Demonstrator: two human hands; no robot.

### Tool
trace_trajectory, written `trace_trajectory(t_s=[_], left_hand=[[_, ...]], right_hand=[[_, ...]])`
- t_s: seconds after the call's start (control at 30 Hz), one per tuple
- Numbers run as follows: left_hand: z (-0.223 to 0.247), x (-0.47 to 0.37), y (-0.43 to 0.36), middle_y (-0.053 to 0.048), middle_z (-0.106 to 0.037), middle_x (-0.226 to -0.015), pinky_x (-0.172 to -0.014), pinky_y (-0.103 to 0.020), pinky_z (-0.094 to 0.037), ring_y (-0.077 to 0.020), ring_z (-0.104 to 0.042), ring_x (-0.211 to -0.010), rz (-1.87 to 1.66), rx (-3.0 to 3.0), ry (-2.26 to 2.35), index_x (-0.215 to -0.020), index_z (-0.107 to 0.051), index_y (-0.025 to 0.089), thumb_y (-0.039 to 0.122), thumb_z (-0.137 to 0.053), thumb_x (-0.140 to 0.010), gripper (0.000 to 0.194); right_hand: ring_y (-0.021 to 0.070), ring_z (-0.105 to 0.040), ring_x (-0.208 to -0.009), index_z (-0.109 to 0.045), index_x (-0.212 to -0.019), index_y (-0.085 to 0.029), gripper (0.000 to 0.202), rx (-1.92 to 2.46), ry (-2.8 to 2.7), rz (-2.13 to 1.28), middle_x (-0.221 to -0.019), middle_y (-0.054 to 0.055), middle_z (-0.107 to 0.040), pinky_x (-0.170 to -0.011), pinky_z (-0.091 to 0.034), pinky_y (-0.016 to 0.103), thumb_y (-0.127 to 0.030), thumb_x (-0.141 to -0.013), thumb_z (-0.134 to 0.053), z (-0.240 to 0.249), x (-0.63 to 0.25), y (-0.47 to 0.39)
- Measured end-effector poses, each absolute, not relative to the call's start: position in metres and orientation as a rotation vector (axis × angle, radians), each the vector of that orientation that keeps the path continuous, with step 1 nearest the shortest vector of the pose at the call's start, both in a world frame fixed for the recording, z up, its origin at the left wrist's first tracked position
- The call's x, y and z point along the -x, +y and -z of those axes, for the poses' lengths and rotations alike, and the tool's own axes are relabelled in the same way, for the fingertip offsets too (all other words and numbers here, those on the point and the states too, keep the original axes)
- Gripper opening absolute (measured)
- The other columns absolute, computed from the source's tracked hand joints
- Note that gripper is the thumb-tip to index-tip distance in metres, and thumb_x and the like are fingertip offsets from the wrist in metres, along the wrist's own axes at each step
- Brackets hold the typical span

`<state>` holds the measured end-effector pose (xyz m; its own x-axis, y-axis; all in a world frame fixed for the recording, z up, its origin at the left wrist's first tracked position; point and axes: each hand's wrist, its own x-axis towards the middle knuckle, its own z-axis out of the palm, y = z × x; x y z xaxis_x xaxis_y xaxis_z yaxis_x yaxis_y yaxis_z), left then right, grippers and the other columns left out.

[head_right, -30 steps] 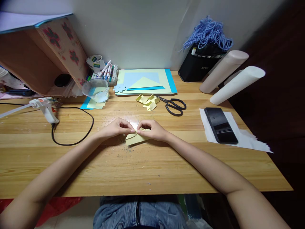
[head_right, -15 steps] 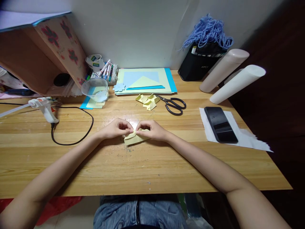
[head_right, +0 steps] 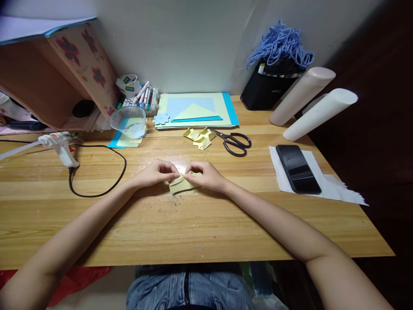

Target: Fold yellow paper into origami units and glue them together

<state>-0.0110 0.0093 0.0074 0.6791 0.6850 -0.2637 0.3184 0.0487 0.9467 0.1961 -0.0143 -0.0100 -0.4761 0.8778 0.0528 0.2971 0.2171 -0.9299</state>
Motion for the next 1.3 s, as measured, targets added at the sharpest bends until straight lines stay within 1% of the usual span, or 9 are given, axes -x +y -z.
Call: trace_trajectory(t_s=[0.23,0.33,0.5,0.63,0.7,0.8,0.93,1.13,1.3], left_hand=[[-0.002,0.009,0.008,-0.001,-0.055,-0.062,-0.05,-0.018,-0.034,-0.007,-0.045,-0.054,-0.387,-1.554,0.893,-0.072,-0.062,0.01,0.039,-0.058,-0.071,0.03],[-0.001,0.007,0.008,0.0,-0.054,-0.061,-0.051,-0.019,-0.034,-0.0072,-0.044,-0.055,-0.421,-1.581,0.894,-0.07,-0.062,0.01,0.041,-0.056,-0.073,0.032],[-0.001,0.004,0.006,-0.002,-0.059,-0.068,-0.052,-0.019,-0.034,-0.0079,-0.047,-0.057,-0.481,-1.574,0.955,-0.075,-0.064,0.011,0.042,-0.057,-0.072,0.032],[0.001,0.002,0.003,-0.002,-0.059,-0.067,-0.052,-0.019,-0.034,-0.0074,-0.046,-0.056,-0.535,-1.596,0.988,-0.071,-0.063,0.011,0.038,-0.057,-0.073,0.028],[0.002,0.002,0.001,-0.002,-0.057,-0.066,-0.052,-0.019,-0.034,-0.0073,-0.046,-0.056,-0.54,-1.614,0.979,-0.069,-0.063,0.011,0.036,-0.057,-0.073,0.027],[0.004,0.001,0.001,-0.001,-0.055,-0.063,-0.051,-0.019,-0.033,-0.0071,-0.045,-0.056,-0.513,-1.629,0.941,-0.069,-0.061,0.01,0.034,-0.057,-0.073,0.025],[0.005,-0.001,-0.001,-0.002,-0.055,-0.064,-0.051,-0.019,-0.033,-0.0073,-0.044,-0.057,-0.506,-1.644,0.936,-0.072,-0.062,0.009,0.033,-0.056,-0.075,0.025],[0.005,-0.005,-0.005,-0.003,-0.059,-0.07,-0.054,-0.02,-0.036,-0.0098,-0.049,-0.061,-0.551,-1.698,1.0,-0.075,-0.063,0.011,0.038,-0.055,-0.074,0.029],[0.004,-0.005,-0.003,-0.003,-0.06,-0.069,-0.059,-0.021,-0.038,-0.0103,-0.05,-0.063,-0.583,-1.732,0.953,-0.071,-0.063,0.011,0.034,-0.056,-0.074,0.024]], right_hand=[[0.0134,-0.05,-0.068,-0.06,-0.073,-0.015,0.019,1.103,-1.904,-1.236,-0.072,0.003,-0.059,-0.063,-0.038,0.026,-0.034,-0.075,-0.057,0.008,-0.195,-0.015],[0.0126,-0.049,-0.066,-0.058,-0.072,-0.015,0.019,1.128,-1.873,-1.226,-0.071,0.002,-0.058,-0.061,-0.038,0.025,-0.033,-0.074,-0.057,0.009,-0.194,-0.015],[0.0086,-0.037,-0.055,-0.052,-0.066,-0.015,0.021,1.201,-1.819,-1.188,-0.061,-0.002,-0.046,-0.05,-0.029,0.022,-0.034,-0.073,-0.058,0.011,-0.194,-0.015],[0.0075,-0.032,-0.052,-0.052,-0.067,-0.016,0.02,1.177,-1.824,-1.224,-0.058,-0.004,-0.041,-0.047,-0.026,0.021,-0.034,-0.074,-0.057,0.012,-0.194,-0.014],[0.0075,-0.034,-0.052,-0.053,-0.071,-0.015,0.019,1.165,-1.83,-1.269,-0.062,-0.003,-0.045,-0.047,-0.027,0.021,-0.034,-0.074,-0.057,0.011,-0.194,-0.014],[0.0086,-0.041,-0.056,-0.054,-0.075,-0.015,0.018,1.149,-1.821,-1.343,-0.068,-0.001,-0.051,-0.05,-0.032,0.021,-0.033,-0.074,-0.058,0.01,-0.193,-0.014],[0.0088,-0.042,-0.056,-0.053,-0.072,-0.015,0.018,1.145,-1.79,-1.358,-0.065,-0.001,-0.05,-0.051,-0.033,0.021,-0.032,-0.074,-0.058,0.01,-0.192,-0.013],[0.0085,-0.042,-0.056,-0.051,-0.069,-0.015,0.018,1.126,-1.724,-1.335,-0.064,-0.002,-0.05,-0.05,-0.033,0.021,-0.031,-0.073,-0.059,0.012,-0.191,-0.014],[0.0076,-0.041,-0.054,-0.052,-0.068,-0.015,0.014,1.134,-1.741,-1.311,-0.062,-0.003,-0.049,-0.049,-0.032,0.02,-0.026,-0.073,-0.058,0.014,-0.19,-0.015]])
